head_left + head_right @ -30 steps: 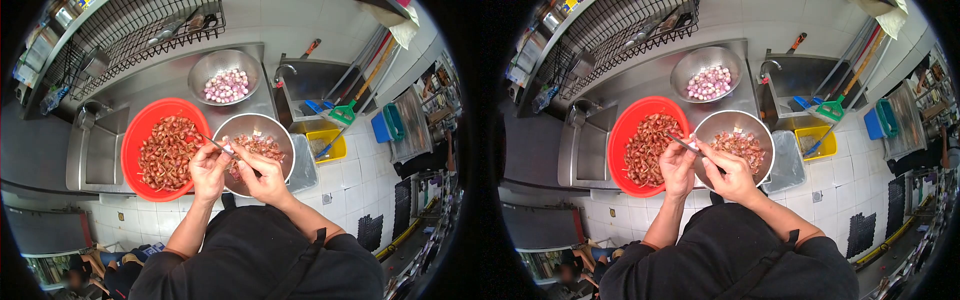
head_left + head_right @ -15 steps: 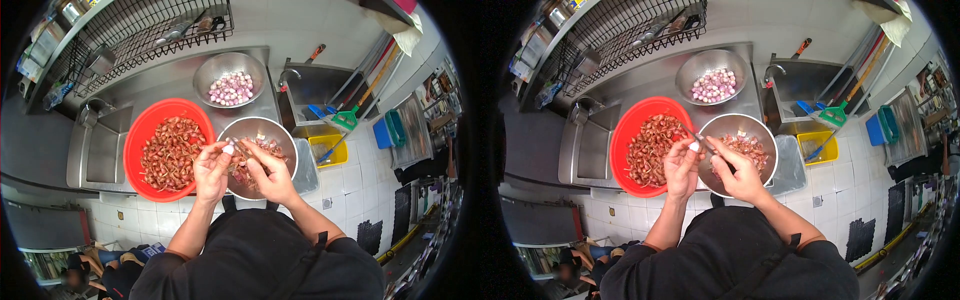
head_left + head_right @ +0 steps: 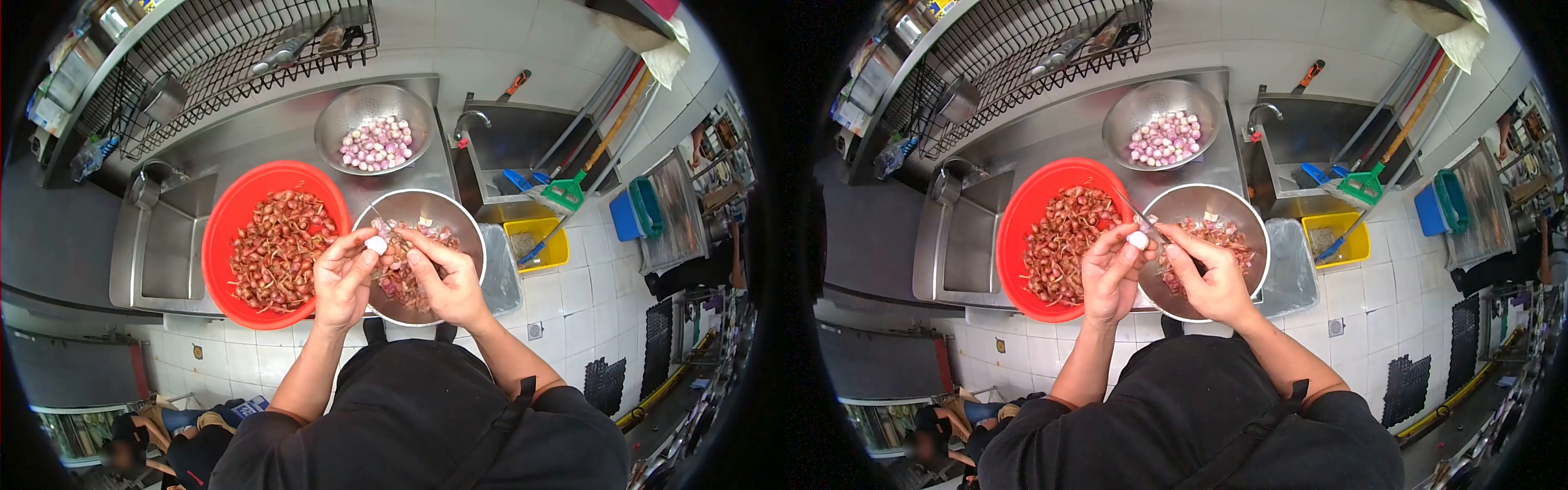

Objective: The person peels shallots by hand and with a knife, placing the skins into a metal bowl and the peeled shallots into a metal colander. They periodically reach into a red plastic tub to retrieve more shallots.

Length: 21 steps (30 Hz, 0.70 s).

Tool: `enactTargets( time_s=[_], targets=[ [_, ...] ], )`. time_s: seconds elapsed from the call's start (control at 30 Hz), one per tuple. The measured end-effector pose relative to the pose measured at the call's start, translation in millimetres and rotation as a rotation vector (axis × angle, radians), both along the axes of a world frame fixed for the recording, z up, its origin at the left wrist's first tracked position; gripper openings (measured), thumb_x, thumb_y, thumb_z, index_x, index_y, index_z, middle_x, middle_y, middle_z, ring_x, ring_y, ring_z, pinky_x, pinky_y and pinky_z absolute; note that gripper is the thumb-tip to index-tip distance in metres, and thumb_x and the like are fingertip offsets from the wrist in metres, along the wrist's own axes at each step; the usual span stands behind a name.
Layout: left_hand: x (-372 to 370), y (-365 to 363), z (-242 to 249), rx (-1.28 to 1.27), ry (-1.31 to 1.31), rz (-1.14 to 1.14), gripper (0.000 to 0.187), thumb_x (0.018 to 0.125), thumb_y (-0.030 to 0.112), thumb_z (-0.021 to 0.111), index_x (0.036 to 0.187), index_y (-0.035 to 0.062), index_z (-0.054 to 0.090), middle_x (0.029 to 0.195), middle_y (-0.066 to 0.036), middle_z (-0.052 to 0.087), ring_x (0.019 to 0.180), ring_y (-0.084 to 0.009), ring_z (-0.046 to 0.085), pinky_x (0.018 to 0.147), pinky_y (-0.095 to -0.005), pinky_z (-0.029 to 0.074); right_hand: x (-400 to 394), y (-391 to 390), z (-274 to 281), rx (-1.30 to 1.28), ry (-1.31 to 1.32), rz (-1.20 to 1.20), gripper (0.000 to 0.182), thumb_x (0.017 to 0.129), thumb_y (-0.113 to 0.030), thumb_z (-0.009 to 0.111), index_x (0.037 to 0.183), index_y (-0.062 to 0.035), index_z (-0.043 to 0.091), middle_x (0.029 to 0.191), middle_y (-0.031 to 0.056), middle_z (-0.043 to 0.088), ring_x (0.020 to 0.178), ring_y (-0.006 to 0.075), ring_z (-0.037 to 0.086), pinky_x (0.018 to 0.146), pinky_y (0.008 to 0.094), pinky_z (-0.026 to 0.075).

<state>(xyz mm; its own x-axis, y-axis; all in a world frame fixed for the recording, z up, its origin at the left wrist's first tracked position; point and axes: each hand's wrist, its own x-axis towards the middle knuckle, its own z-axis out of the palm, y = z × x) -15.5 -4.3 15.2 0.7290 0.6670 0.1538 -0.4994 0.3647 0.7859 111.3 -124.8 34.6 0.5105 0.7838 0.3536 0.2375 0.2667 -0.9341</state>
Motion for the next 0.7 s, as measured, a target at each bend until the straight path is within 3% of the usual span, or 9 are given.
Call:
enactTargets(
  time_s=[0.13, 0.27, 0.33, 0.4, 0.63, 0.7],
  targets=[
    [0.1, -2.7, -1.4, -0.007, -0.011, 0.036, 0.03, 0.094, 0.0, 0.061, 0.124, -0.0023, 0.059, 0.119, -0.015, 0.065, 0.103, -0.0198, 0.065, 0.09, -0.0339, 0.054, -4.0, -8.7, 2.8, -0.103, 0.205, 0.128, 0.039, 0.098, -0.007, 0.058, 0.136, 0.0017, 0.054, 0.108, 0.0074, 0.069, 0.094, 0.0057, 0.059, 0.084, 0.0223, 0.047],
    [-1.5, -0.3, -9.6, 0.147, 0.062, 0.042, 0.033, 0.093, -0.001, 0.062, 0.125, -0.0013, 0.059, 0.12, -0.014, 0.064, 0.104, -0.0197, 0.065, 0.09, -0.0334, 0.054, -11.8, -2.4, -6.5, -0.068, 0.381, 0.211, 0.04, 0.099, -0.007, 0.057, 0.138, 0.001, 0.052, 0.102, 0.002, 0.067, 0.08, 0.0014, 0.054, 0.07, 0.0197, 0.046],
    [-3.2, -2.5, -4.6, 0.016, 0.043, 0.028, 0.035, 0.092, -0.006, 0.061, 0.126, -0.0035, 0.056, 0.121, -0.014, 0.061, 0.108, -0.0218, 0.064, 0.092, -0.0344, 0.056, -11.0, 0.2, -9.7, -0.006, 0.421, 0.186, 0.039, 0.099, -0.008, 0.057, 0.137, 0.0009, 0.054, 0.099, 0.0005, 0.066, 0.075, 0.0001, 0.052, 0.064, 0.019, 0.045],
    [-4.1, -0.9, -3.5, -0.026, 0.031, 0.006, 0.035, 0.091, -0.006, 0.061, 0.126, -0.0036, 0.056, 0.122, -0.015, 0.061, 0.106, -0.0216, 0.065, 0.092, -0.0346, 0.056, -5.4, -3.1, -12.8, -0.1, 0.465, 0.216, 0.037, 0.099, -0.01, 0.057, 0.134, 0.0004, 0.057, 0.095, -0.0004, 0.066, 0.07, 0.0005, 0.052, 0.059, 0.0193, 0.044],
    [-3.9, 5.7, -10.0, -0.229, -0.072, -0.127, 0.03, 0.094, -0.001, 0.059, 0.124, -0.0035, 0.057, 0.125, -0.016, 0.061, 0.105, -0.023, 0.066, 0.092, -0.034, 0.055, -3.7, -1.9, -5.1, -0.104, 0.434, 0.136, 0.035, 0.1, -0.012, 0.057, 0.134, -0.0018, 0.058, 0.089, -0.0006, 0.067, 0.064, 0.001, 0.051, 0.057, 0.0186, 0.043],
    [-1.9, 8.6, -25.5, -0.119, -0.015, -0.079, 0.03, 0.096, 0.005, 0.06, 0.126, 0.0019, 0.058, 0.131, -0.014, 0.058, 0.108, -0.025, 0.065, 0.095, -0.0362, 0.053, -1.8, -5.0, -5.4, -0.136, 0.515, 0.208, 0.035, 0.1, -0.013, 0.057, 0.134, -0.0048, 0.059, 0.087, -0.0003, 0.067, 0.063, 0.0014, 0.051, 0.056, 0.0187, 0.043]
  ],
)
